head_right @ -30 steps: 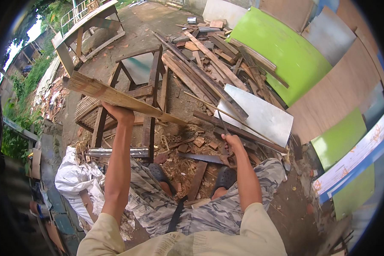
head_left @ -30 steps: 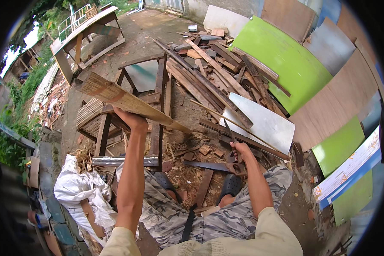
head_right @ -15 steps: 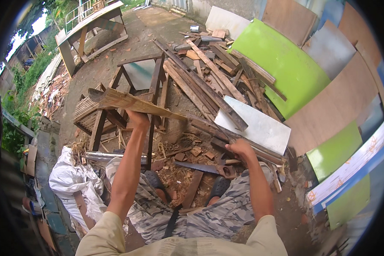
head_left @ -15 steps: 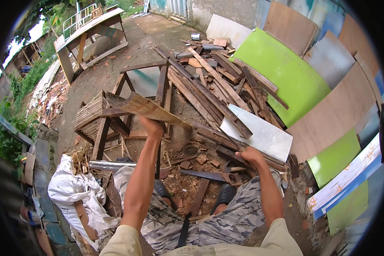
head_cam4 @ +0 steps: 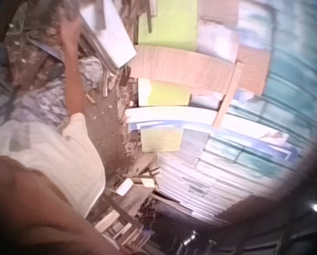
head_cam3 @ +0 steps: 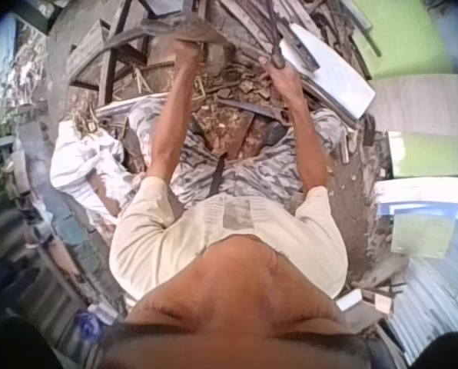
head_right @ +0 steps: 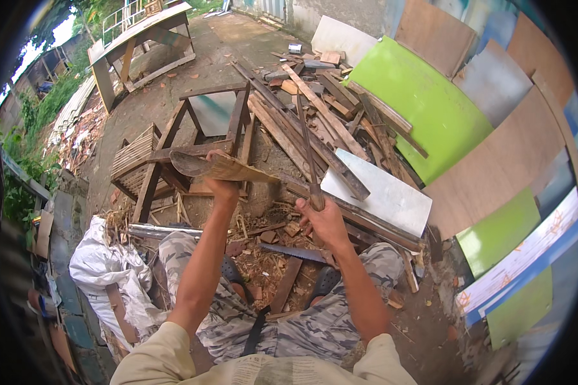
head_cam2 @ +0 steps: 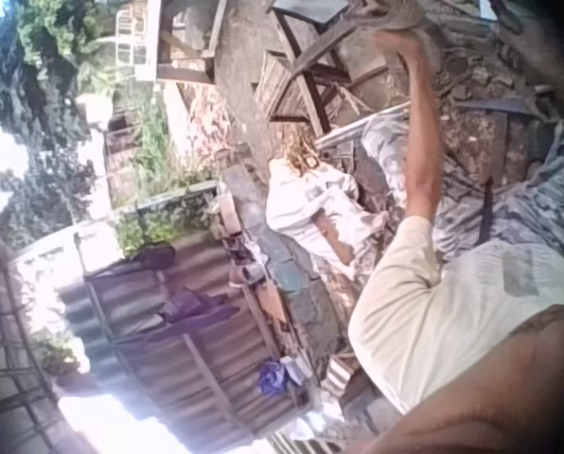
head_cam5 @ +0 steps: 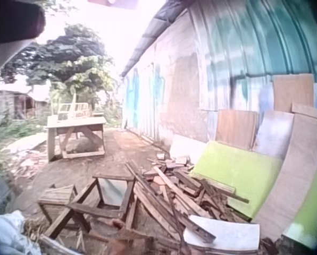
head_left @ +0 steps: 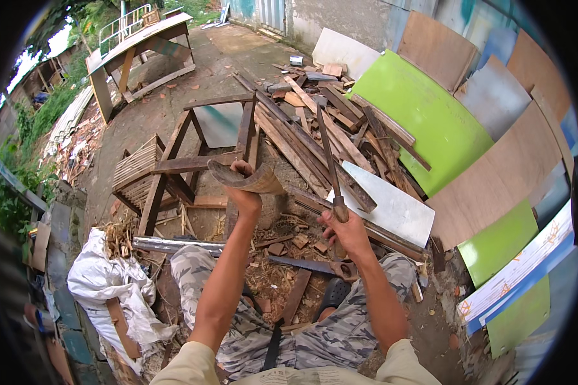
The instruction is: The person sits on the ground and splits a piece of wood using a machete and a wooden mallet. They repeatedly strike the wood to separate it into smaller pieces, then inspect and reposition the wood as needed.
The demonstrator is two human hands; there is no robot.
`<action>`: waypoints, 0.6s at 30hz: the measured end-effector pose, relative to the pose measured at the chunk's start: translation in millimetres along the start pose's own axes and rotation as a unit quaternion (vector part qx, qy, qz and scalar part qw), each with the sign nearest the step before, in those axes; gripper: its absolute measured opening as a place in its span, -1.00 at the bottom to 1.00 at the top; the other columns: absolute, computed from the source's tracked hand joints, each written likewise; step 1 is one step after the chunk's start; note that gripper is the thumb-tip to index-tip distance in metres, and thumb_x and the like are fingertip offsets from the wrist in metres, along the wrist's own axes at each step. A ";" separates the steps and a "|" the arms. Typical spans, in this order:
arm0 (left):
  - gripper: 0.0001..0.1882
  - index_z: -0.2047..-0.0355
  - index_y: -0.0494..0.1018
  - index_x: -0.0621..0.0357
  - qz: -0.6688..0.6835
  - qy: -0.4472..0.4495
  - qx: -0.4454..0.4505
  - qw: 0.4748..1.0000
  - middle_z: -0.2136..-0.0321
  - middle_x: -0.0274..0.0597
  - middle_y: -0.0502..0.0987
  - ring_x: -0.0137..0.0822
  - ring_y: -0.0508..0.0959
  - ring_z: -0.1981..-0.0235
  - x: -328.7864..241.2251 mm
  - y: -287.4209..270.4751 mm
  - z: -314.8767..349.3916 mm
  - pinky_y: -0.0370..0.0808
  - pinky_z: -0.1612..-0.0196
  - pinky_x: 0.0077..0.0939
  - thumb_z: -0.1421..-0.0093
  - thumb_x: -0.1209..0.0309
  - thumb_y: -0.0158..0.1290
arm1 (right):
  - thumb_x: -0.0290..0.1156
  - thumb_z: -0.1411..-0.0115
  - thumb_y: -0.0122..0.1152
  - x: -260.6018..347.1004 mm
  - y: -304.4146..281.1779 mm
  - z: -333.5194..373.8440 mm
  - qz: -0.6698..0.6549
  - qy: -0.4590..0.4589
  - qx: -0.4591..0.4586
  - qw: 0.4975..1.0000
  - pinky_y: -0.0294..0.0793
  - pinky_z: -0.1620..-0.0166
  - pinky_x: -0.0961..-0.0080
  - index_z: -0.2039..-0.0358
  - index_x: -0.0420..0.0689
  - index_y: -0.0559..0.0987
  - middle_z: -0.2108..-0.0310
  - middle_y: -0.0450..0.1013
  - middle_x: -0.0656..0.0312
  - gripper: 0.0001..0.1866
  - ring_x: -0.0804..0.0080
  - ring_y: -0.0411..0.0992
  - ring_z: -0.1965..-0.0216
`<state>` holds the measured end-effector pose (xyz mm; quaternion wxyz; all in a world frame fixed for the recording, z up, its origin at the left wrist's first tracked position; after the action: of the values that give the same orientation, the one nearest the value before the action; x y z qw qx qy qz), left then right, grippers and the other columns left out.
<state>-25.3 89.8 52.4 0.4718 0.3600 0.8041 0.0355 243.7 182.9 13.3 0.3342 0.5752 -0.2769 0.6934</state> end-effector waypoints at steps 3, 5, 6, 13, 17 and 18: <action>-0.69 0.46 0.27 0.12 0.063 -0.018 0.039 0.997 0.52 -0.38 0.23 -0.52 0.18 0.51 -17.1 19.1 13.3 0.14 0.40 -0.58 -0.34 0.19 -0.19 | -0.02 -0.13 0.41 33.3 31.7 14.3 -0.090 -0.042 0.014 0.995 0.57 0.51 0.57 0.18 -0.27 0.47 0.01 0.49 -0.03 -0.45 0.45 0.56 0.33; -0.54 0.48 0.27 0.13 0.115 -0.085 0.035 0.989 0.55 -0.39 0.22 -0.53 0.17 0.53 -16.5 25.7 25.7 0.10 0.43 -0.59 -0.37 0.01 -0.24 | 0.00 -0.07 0.45 50.5 48.7 19.5 -0.126 -0.066 0.044 0.989 0.61 0.48 0.53 0.18 -0.28 0.45 -0.16 0.35 -0.09 -0.39 0.40 0.55 0.23; -0.48 0.49 0.26 0.13 0.126 -0.104 0.065 0.984 0.56 -0.38 0.21 -0.51 0.17 0.54 -16.2 30.5 30.7 0.11 0.43 -0.59 -0.38 -0.06 -0.28 | 0.00 -0.07 0.45 55.7 52.7 20.5 -0.146 -0.082 0.033 0.985 0.62 0.47 0.51 0.14 -0.29 0.45 -0.16 0.36 -0.07 -0.37 0.40 0.55 0.22; -0.44 0.71 0.16 0.24 0.091 -0.124 0.145 0.977 0.72 -0.29 0.18 -0.45 0.13 0.64 -27.9 42.6 32.5 0.04 0.54 -0.47 -0.24 0.02 -0.15 | 0.05 -0.06 0.43 68.4 67.8 37.4 -0.252 -0.026 0.056 0.966 0.67 0.41 0.41 -0.06 -0.35 0.44 -0.12 0.40 0.00 -0.22 0.40 0.49 0.13; -0.49 0.69 0.16 0.25 0.085 -0.114 0.127 0.982 0.71 -0.31 0.17 -0.46 0.13 0.63 -38.7 42.2 40.8 0.05 0.54 -0.45 -0.17 0.06 -0.13 | -0.04 -0.12 0.41 64.7 57.2 41.0 -0.243 -0.007 0.030 0.969 0.69 0.33 0.39 0.00 -0.38 0.44 -0.20 0.33 -0.05 -0.32 0.31 0.46 -0.01; -0.46 0.71 0.17 0.25 0.091 -0.099 0.128 0.983 0.73 -0.29 0.19 -0.45 0.14 0.65 -41.5 46.1 38.6 0.04 0.56 -0.46 -0.18 0.03 -0.09 | -0.06 -0.12 0.40 62.6 50.6 41.6 -0.231 -0.014 0.013 0.973 0.70 0.32 0.39 -0.01 -0.38 0.44 -0.21 0.33 -0.05 -0.33 0.28 0.45 -0.04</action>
<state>42.4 87.5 79.8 0.4938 0.4908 0.7152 -0.0608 222.4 128.4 82.5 0.4739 0.6373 -0.1320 0.5932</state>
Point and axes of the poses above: each hand's wrist, its own z-axis away from the middle knuckle, its own y-axis out of the palm, x = y × z, the point moved 9 cm from there along -z, towards the middle knuckle
